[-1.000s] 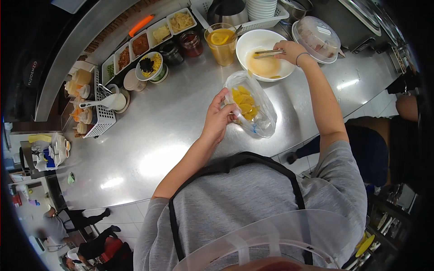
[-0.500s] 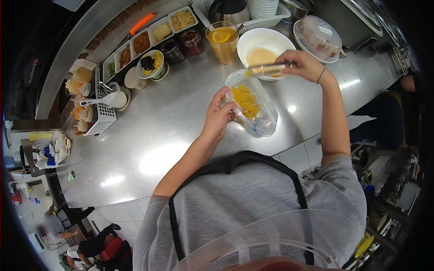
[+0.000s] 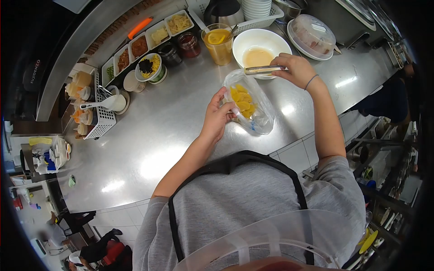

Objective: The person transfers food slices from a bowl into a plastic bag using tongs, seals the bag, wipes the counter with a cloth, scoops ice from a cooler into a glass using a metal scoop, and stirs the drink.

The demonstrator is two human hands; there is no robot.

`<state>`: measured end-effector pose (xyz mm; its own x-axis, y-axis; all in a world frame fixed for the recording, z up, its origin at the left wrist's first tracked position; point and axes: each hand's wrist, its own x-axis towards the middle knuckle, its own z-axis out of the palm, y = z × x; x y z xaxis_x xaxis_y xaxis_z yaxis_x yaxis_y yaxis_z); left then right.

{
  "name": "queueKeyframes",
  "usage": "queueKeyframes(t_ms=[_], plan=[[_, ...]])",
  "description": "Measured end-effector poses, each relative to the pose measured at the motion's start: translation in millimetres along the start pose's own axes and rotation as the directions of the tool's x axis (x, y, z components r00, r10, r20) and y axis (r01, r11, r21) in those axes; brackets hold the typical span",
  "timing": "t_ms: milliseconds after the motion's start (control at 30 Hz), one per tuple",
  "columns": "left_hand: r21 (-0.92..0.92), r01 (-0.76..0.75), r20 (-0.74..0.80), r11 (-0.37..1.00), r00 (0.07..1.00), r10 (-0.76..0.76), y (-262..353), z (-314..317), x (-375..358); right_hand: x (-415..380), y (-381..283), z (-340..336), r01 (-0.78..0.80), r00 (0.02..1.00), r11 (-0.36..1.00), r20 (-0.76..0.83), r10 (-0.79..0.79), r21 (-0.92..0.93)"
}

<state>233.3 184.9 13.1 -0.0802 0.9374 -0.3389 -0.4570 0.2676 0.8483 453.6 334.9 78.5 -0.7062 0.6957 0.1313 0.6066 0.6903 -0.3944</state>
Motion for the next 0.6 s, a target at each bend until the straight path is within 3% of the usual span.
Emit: queueKeyframes(t_ms=[167, 267, 367, 433, 467, 600], plan=[[0.003, -0.016, 0.000, 1.000, 1.000, 0.016, 0.2, -0.2, -0.6, -2.2, 10.8, 0.0, 0.040, 0.997, 0.999, -0.066, -0.041, -0.022], [-0.011, -0.019, -0.004, 1.000, 1.000, 0.019, -0.4, -1.5, -1.0, -12.0, -1.3, -9.0, 0.062, 0.995, 0.991, -0.087, -0.052, 0.122], [-0.003, 0.001, -0.017, 1.000, 1.000, -0.001, 1.3, 0.6, -0.5, -21.6, -23.1, -11.5, 0.105, 0.994, 0.975, -0.001, -0.107, 0.197], [0.001, -0.001, -0.017, 1.000, 1.000, 0.001, 0.8, 0.3, -0.3, -26.7, -29.6, -4.8, 0.047, 0.965, 0.985, 0.248, -0.088, 0.168], [0.001, 0.003, -0.017, 1.000, 1.000, -0.003, 0.6, -0.2, -0.6, -28.6, -29.5, -2.1, 0.018, 0.953, 0.990, 0.298, -0.059, 0.139], [-0.023, -0.023, -0.022, 0.999, 1.000, 0.022, 0.6, -1.9, -1.7, -32.0, -31.0, -19.3, 0.001, 0.991, 0.990, 0.131, -0.019, 0.138]])
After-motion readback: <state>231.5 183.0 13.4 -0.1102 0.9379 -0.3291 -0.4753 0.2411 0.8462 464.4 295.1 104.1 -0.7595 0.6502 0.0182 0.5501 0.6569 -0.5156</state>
